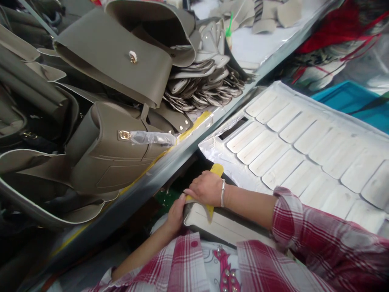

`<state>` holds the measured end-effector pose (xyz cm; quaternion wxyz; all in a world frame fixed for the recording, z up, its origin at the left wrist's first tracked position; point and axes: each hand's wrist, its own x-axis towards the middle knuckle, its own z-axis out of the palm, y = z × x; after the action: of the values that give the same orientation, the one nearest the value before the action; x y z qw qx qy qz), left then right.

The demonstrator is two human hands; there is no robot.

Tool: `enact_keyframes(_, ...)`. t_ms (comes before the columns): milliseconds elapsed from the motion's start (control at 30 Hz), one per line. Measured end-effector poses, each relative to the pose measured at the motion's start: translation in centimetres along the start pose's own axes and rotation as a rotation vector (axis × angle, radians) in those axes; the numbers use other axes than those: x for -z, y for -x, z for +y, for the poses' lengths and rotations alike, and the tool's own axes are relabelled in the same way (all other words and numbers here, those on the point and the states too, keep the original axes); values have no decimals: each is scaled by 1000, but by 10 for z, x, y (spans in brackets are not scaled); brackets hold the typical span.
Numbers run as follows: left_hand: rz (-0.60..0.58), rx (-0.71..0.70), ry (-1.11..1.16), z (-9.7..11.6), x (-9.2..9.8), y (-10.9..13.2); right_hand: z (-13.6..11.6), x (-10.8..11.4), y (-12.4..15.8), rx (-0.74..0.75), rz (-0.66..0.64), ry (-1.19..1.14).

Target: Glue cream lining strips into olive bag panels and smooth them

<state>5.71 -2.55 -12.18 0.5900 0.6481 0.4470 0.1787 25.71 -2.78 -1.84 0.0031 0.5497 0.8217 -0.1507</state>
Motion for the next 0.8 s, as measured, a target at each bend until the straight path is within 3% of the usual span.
enact_keyframes(133,-11,18,-26,8,-2,-6,-6,-9,14,-157,11,-32)
enact_keyframes(267,-93,42,20,33,-2,-10,-17,-14,30,-233,43,-30)
enact_keyframes(433,-324,-46,143,69,4,-11,-27,-1,44,-324,-40,44)
enact_keyframes(500,-408,-7,204,75,7,-14,-28,12,55,-428,-65,46)
enact_keyframes(600,-498,91,302,76,12,-23,-28,27,92,-706,-68,-35)
enact_keyframes(667,-560,54,261,78,13,-28,-28,28,129,-908,-1,-117)
enact_keyframes(800,-676,-42,60,86,18,-35,-34,3,208,-1183,158,-209)
